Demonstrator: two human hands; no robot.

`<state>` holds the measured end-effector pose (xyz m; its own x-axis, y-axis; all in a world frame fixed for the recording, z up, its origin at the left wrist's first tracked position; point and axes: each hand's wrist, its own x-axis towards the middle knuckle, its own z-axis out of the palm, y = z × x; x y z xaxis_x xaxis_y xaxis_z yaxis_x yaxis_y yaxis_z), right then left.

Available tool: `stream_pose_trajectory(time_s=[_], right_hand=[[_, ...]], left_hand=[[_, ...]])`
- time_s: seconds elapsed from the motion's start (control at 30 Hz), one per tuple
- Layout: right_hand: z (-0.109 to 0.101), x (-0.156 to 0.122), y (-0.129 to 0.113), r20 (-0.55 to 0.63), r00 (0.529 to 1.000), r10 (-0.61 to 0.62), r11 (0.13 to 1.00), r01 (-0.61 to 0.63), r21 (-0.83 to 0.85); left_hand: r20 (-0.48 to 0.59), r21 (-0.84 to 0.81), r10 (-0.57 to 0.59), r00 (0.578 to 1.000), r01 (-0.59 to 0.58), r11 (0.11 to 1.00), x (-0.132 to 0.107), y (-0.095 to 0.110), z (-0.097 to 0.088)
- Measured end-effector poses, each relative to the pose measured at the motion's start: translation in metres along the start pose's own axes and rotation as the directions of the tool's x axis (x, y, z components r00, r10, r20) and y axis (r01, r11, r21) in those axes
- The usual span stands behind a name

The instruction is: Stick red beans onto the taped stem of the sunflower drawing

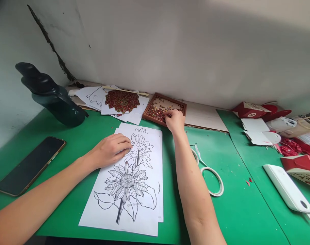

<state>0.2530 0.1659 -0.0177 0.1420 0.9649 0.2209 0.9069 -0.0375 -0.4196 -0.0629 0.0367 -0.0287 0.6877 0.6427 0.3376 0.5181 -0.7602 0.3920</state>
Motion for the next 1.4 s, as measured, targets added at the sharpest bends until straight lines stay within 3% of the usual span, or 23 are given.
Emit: stream_pose_trajectory(time_s=[0.2,0.63,1.4], right_hand=[[0.002,0.000,-0.001,0.003,0.998,-0.057,0.998,0.057,0.007],[-0.004,-0.007,-0.016,0.031,0.999,-0.035,0.996,0.037,-0.082],[-0.003,-0.005,-0.015,0.036,0.996,-0.086,0.992,0.089,-0.089]], left_hand=[[0.007,0.007,-0.013,1.000,0.013,1.000,0.000,-0.001,0.000],[0.011,0.009,-0.014,1.000,0.014,1.000,0.000,-0.002,-0.001],[0.015,0.018,-0.003,1.000,0.002,1.000,0.000,-0.001,0.000]])
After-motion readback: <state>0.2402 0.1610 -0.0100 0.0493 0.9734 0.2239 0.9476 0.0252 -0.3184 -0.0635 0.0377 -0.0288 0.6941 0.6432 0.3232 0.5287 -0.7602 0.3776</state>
